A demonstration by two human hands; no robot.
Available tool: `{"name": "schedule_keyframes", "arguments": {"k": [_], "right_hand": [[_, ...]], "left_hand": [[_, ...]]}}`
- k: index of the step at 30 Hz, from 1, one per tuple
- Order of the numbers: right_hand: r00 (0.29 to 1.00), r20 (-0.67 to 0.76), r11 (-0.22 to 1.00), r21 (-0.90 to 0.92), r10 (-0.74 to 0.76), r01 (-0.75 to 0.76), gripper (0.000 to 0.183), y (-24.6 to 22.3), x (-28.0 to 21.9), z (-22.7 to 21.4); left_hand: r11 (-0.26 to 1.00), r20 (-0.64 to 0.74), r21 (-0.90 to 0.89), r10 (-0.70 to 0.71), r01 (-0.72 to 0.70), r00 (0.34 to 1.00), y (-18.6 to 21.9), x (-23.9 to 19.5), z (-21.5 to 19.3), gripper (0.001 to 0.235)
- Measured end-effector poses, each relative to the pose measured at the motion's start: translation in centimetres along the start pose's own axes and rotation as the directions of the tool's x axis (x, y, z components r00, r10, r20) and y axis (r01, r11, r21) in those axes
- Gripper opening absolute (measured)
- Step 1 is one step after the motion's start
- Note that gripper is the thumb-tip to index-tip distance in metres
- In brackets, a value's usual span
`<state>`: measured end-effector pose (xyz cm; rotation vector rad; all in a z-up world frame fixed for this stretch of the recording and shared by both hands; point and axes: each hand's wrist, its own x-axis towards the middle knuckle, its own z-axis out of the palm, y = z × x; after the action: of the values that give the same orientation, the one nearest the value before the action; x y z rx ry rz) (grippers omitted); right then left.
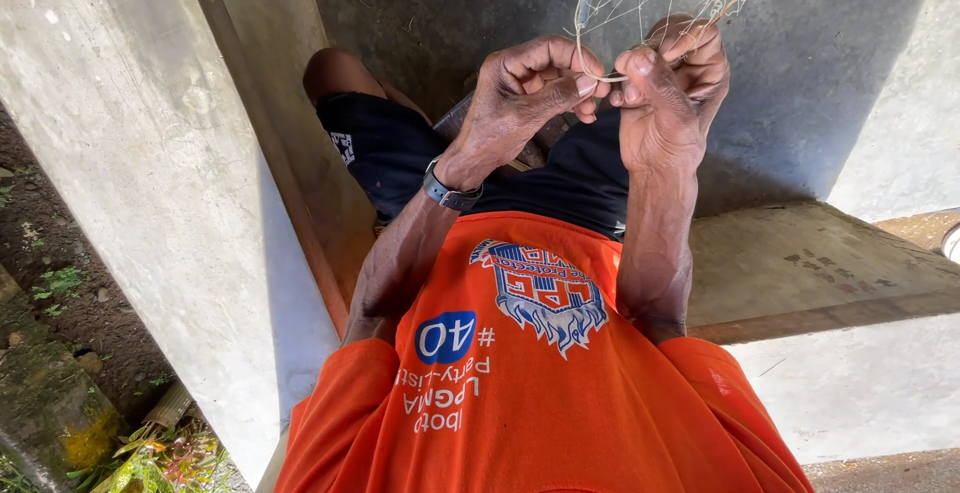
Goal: The person is hand-weaving a fine-mesh fishing net using a wooden shuttle tool.
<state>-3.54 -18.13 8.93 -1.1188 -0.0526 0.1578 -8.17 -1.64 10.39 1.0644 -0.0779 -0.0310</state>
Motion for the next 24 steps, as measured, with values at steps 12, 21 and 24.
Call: {"name": "schedule_keyframes", "arguments": {"k": [12, 21, 24], "right_hand": [[0.965, 0.2, 0.9, 0.367, 0.171, -0.235, 0.018, 0.2, -1.3, -1.8], [1.0, 0.014, 0.997, 0.078, -0.004, 0.003, 0.029, -0.8, -1.6, 0.0], [0.996, -0.083, 0.983, 0.183, 0.041, -0.025, 0.029, -0.3, -1.8, -1.6]], "left_hand": [[0.995, -0.096, 0.047, 0.091, -0.087, 0.991, -1.5, 0.1, 0.1, 0.004], [0.99, 0.012, -0.129, -0.064, 0.065, 0.998, 0.8, 0.9, 1.7, 0.025], [0.942, -0.061, -0.329, -0.093, 0.068, 0.994, -0.8, 1.0, 1.5, 0.018]]}}
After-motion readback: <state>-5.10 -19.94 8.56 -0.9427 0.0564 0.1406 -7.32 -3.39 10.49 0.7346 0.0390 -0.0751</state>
